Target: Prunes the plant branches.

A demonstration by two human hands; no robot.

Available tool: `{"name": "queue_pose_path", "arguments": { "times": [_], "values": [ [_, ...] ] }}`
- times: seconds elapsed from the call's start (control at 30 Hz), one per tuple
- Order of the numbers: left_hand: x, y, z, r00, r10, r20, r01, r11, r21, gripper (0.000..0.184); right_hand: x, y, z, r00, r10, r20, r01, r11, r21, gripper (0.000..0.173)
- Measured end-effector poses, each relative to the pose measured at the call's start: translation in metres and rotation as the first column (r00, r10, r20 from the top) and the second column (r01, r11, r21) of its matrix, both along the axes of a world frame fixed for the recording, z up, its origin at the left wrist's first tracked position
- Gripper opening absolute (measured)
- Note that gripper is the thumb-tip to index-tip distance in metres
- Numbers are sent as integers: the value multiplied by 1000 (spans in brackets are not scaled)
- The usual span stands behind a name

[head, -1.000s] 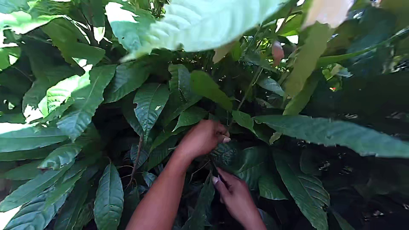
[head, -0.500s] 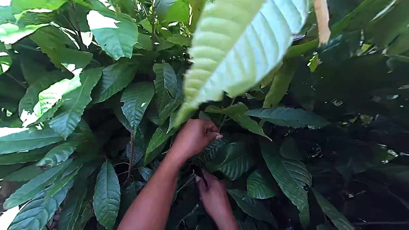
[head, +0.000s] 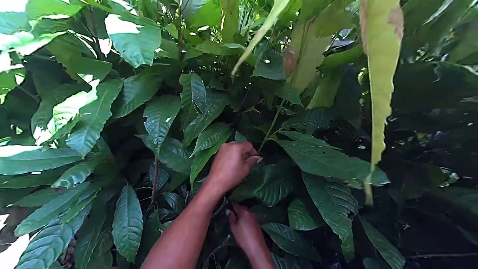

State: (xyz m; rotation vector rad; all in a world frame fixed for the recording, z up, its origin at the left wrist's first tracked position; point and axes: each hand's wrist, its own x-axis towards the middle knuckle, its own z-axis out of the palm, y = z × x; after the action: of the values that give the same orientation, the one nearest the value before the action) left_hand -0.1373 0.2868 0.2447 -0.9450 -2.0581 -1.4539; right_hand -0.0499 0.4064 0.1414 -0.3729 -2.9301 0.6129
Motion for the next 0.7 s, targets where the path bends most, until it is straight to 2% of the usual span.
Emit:
{"name": "queue_pose_path", "arguments": {
  "times": [0.07,0.17,0.23,0.37,0.5,0.53,0.6,0.63,0.7],
  "values": [
    [-4,-4,2,999,-1,40,1,1000,11,15,5,2,-5,997,4,78,-1,999,-41,40],
    [-14,-12,1,995,-16,100,14,1000,21,17,29,7,-4,998,37,-56,-45,989,-142,38],
    [-20,-19,1,997,-20,79,18,1000,20,16,37,13,4,982,63,-175,-95,979,-182,37],
    [-31,-42,0,994,-106,-19,106,994,0,21,29,31,23,917,105,-385,-161,980,-115,28],
    [-34,-56,-3,970,-238,-46,238,971,-6,17,11,36,54,876,224,-427,-241,970,15,32],
    [-35,-56,-4,964,-264,-40,264,965,-2,17,8,35,63,883,267,-385,-266,962,57,32],
    [-32,-57,-5,950,-308,-39,308,951,-9,19,-1,34,77,930,325,-172,-307,944,122,35],
    [-30,-58,-5,945,-322,-53,322,947,-13,20,-7,34,79,950,313,-15,-307,940,148,37],
    [-25,-57,-4,950,-303,-80,303,953,-9,18,-21,32,71,952,192,239,-243,948,206,40]
  ]
}}
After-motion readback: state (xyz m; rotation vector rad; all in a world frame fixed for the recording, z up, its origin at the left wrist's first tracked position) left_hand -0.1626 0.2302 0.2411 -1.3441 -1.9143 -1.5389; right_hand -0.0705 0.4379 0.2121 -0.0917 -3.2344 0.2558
